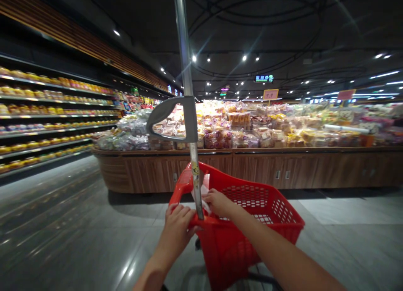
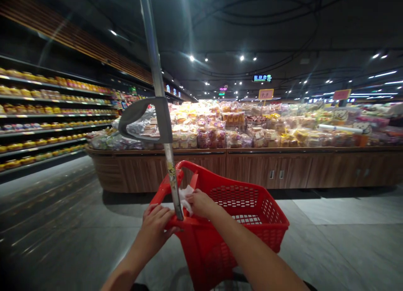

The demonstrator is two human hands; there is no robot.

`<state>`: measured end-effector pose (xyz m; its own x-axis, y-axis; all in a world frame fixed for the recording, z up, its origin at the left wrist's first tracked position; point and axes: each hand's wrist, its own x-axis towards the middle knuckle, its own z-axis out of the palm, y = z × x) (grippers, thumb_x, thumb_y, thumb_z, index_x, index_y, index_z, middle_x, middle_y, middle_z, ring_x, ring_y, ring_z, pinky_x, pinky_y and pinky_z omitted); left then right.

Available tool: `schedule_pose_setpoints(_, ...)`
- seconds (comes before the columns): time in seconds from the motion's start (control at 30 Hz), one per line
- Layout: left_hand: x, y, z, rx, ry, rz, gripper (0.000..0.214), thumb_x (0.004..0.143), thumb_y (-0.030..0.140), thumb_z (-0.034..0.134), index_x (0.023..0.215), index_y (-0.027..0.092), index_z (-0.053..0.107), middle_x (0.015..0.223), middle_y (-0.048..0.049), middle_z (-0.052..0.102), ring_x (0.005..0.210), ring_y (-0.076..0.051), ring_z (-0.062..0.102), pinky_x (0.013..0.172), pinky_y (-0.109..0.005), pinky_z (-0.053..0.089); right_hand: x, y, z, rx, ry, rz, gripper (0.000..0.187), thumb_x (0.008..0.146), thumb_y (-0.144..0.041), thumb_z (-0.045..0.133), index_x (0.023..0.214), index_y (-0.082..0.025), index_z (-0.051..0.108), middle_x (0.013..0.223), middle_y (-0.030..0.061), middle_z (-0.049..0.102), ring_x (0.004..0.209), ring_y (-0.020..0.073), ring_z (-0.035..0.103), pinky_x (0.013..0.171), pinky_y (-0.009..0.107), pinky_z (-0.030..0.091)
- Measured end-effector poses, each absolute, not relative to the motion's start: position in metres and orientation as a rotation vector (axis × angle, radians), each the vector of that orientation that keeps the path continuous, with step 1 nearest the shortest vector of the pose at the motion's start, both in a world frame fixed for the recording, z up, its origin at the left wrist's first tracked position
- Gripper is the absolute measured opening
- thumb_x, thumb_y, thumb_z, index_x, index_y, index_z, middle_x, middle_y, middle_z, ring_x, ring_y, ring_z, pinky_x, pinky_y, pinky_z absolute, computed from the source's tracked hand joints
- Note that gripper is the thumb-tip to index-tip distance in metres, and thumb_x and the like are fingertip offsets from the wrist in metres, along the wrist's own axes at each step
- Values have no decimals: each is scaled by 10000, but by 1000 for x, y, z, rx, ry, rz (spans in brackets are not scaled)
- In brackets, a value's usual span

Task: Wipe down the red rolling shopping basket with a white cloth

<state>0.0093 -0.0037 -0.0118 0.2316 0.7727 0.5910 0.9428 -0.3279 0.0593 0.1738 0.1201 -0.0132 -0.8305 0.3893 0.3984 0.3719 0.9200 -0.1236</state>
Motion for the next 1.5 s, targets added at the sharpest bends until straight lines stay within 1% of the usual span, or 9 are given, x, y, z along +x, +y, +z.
schedule_pose_setpoints(0.3, 5, -2, -8, -2215, -1520, -760, 253, 680, 290, 668, 923, 242, 616, 894, -7, 653, 901, -214, 540, 929, -428, 284, 211, 84, -35, -609, -2345, 683, 195, 816, -228, 526, 830, -153, 706, 714, -34, 670, 721, 153, 609, 648, 208, 440)
schedule_pose_setpoints(0.5, 3, -1, -7, -2197, -1520, -726, 222, 676, 292, 653, 891, 247, 624, 861, 0, 660, 892, -217, 547, 922, -417, 294, 216, 66, -38, -696, -2182, 514, 277, 756, -69, 525, 895, -200, 727, 903, 10, 714, 825, 172, 630, 781, 263, 458)
schedule_pose_setpoints(0.63, -1, 2, -6, -2195, -1509, -719, 185, 691, 296, 630, 867, 240, 621, 839, -1, 660, 872, -211, 553, 917, -406, 296, 211, 45, -46, -745, -2138, 380, 332, 768, -67, 524, 982, -242, 707, 1052, 25, 681, 917, 179, 599, 826, 271, 453)
schedule_pose_setpoints(0.83, -5, 5, -4, -2211, -1494, -703, 173, 685, 304, 636, 842, 234, 616, 833, 3, 665, 862, -205, 555, 914, -395, 291, 226, 38, -61, -1009, -2018, 354, 350, 758, -25, 493, 934, -223, 722, 1004, 43, 691, 890, 189, 598, 816, 289, 466)
schedule_pose_setpoints(1.1, -20, 13, -1, -2242, -1474, -678, 169, 700, 329, 626, 844, 240, 616, 848, -3, 679, 839, -192, 570, 917, -397, 305, 202, 39, -57, -932, -1995, 423, 364, 733, -7, 494, 937, -220, 708, 1008, 37, 695, 933, 178, 606, 849, 297, 461)
schedule_pose_setpoints(1.23, -22, 9, -12, -2082, -1474, -723, 299, 730, 316, 597, 1018, 235, 586, 1050, -59, 655, 1008, -246, 556, 991, -490, 268, 228, 26, -56, -1048, -1902, 585, 270, 719, -41, 511, 841, -206, 686, 915, 35, 707, 856, 188, 634, 804, 306, 463)
schedule_pose_setpoints(1.33, -2, -12, -31, -1854, -1419, -867, 534, 760, 330, 568, 1258, 188, 438, 1313, -150, 483, 1194, -304, 446, 1034, -554, 223, 242, 6, -54, -1066, -1844, 699, 200, 690, -87, 569, 846, -203, 613, 813, 3, 678, 768, 170, 619, 709, 263, 451)
schedule_pose_setpoints(1.43, 30, -40, -49, -2021, -1241, -915, 655, 742, 410, 601, 1322, 206, 377, 1390, -146, 399, 1271, -305, 373, 1035, -482, 311, 242, -15, -50, -1042, -1870, 845, 175, 651, -100, 620, 780, -207, 570, 727, -30, 633, 668, 137, 576, 600, 213, 414)
schedule_pose_setpoints(1.5, 48, -54, -57, -2258, -1195, -995, 620, 757, 404, 591, 1317, 235, 387, 1277, -108, 538, 1161, -244, 510, 964, -370, 428, 239, -25, -46, -956, -1927, 951, 142, 657, -118, 639, 743, -208, 572, 705, -39, 615, 632, 120, 553, 558, 195, 397)
